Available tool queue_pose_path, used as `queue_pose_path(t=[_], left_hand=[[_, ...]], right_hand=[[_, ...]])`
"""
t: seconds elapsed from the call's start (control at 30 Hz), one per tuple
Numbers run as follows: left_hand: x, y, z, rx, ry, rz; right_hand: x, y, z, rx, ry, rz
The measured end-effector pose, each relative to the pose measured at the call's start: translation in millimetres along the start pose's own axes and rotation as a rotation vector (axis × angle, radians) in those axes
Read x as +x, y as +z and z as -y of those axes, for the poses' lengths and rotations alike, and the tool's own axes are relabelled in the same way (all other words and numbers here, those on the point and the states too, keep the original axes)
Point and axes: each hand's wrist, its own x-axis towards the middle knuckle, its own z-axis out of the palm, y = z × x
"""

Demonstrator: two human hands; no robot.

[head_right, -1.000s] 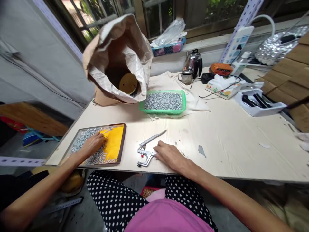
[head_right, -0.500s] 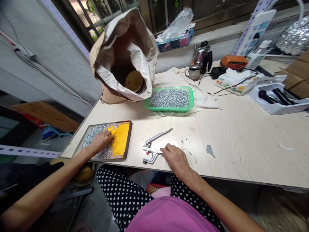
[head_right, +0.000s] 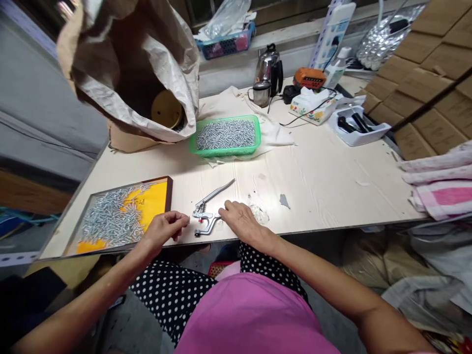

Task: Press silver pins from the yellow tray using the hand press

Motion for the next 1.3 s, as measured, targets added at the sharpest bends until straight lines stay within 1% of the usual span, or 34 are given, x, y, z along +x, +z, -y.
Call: queue_pose_path(t=[0.07,0.13,0.27,0.4,0.5,0.63,0.73,0.83,1.0,1.17,1.3], left_hand=[[0,13,3,-0.046,-0.051,0.017],[3,19,6,-0.073,-0.087,0.044],[6,25,8,-0.076,-0.131,0.107],[4,28,6,-0.074,-0.171,0.117],[4,28,4,-0.063,-0.196,0.113],[8,25,1,-0.009,-0.231,0.157],[12,24,-1,0.036,-0.228,0.189],[14,24,-1,0.072,-0.233,0.192],[15,23,-1,0.072,-0.249,0.192],[19,19,-4,0.092,-0.303,0.243],[22,17,-3,0.084,-0.332,0.279]], right_hand=[[-1,0,-1,0.001,-0.012,0.007],[-2,-1,-1,-0.006,-0.018,0.016],[-3,-4,0,-0.017,-0.005,0.023],[-3,-5,1,-0.011,0.006,0.023],[-3,-3,1,-0.013,0.002,0.013],[-3,-3,1,-0.015,-0.006,0.002],[-3,-8,3,-0.011,-0.001,0.026],[-3,-14,4,0.005,0.002,0.055],[-2,-10,1,0.011,-0.013,0.025],[-2,-4,0,0.014,-0.016,0.021],[-2,-10,-2,0.039,-0.012,0.052]])
